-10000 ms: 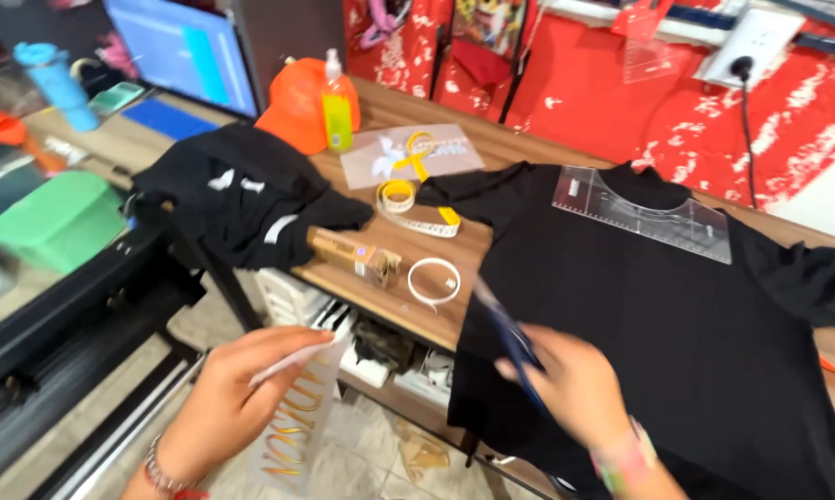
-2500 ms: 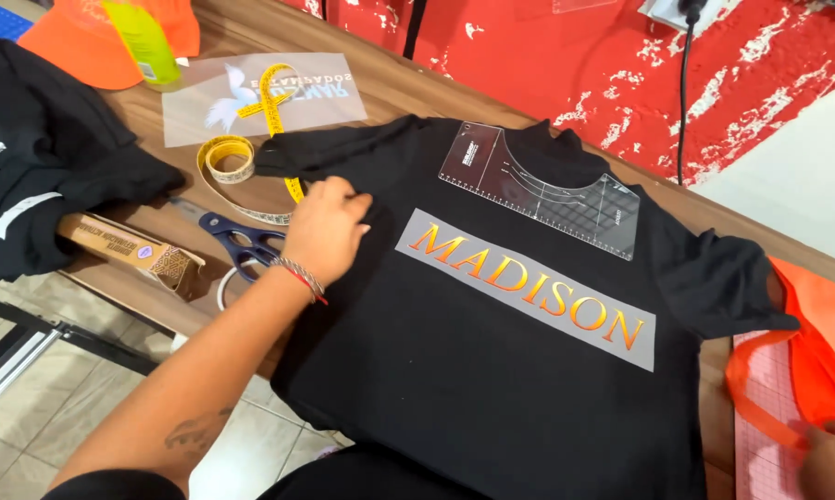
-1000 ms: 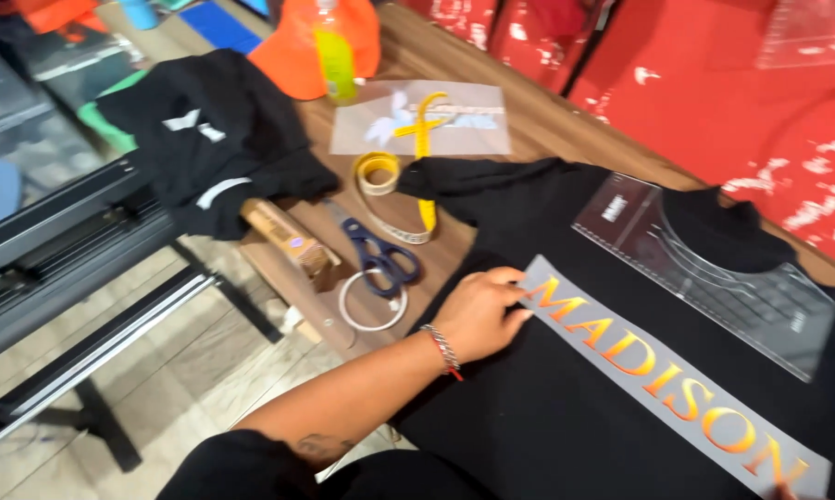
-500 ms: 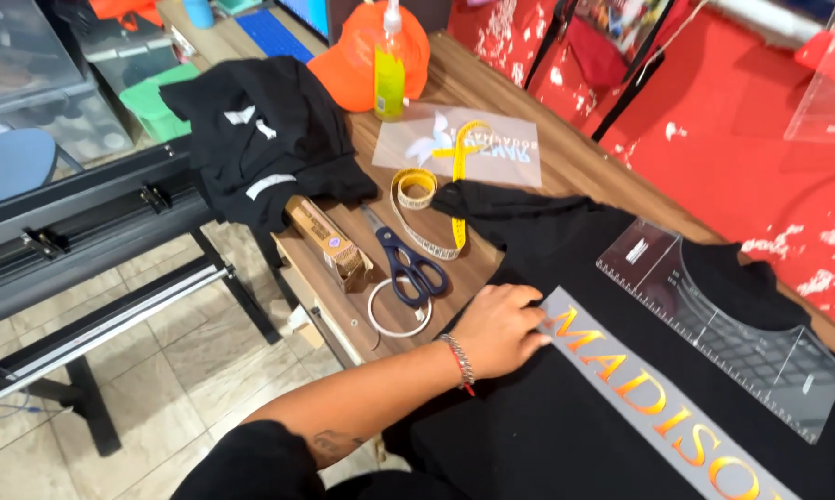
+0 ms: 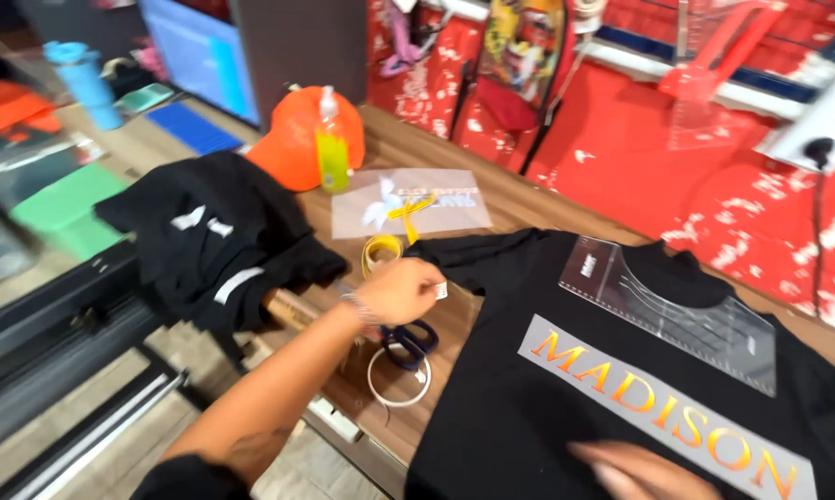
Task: The person cuts a 'MADISON' vinyl decal with scissors, then places it on a black t-shirt. They use a measuring tape and a clear ruler to align and measure the decal's position on the shirt.
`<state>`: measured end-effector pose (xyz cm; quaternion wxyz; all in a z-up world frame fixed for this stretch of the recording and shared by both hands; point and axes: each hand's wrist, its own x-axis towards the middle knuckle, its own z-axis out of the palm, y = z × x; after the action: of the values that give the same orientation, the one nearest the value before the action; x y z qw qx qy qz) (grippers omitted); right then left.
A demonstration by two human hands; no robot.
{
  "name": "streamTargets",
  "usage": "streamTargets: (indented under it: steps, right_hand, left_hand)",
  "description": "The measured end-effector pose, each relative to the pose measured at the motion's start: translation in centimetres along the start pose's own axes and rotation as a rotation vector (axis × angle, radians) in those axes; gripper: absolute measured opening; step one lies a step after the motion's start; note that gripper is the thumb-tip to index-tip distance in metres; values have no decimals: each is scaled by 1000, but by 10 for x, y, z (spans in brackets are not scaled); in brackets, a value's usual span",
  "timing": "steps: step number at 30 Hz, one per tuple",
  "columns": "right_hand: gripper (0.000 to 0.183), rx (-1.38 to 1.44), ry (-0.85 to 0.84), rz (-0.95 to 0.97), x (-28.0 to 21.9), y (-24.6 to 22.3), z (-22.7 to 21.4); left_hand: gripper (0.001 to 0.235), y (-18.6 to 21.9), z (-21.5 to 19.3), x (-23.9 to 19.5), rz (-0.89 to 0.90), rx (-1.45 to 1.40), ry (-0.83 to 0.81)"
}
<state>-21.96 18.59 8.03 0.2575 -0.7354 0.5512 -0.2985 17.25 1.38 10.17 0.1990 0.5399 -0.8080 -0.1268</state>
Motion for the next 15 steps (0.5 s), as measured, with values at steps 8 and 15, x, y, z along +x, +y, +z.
streamTargets:
  steps: [8, 15]
  right_hand:
    - [64, 1444, -293, 529, 139, -192, 162]
    - [30, 1945, -152, -78, 182, -213, 118]
  left_hand:
    - [23, -43, -77, -67, 576, -507, -13]
    - [17, -98, -99, -105, 449, -467, -35]
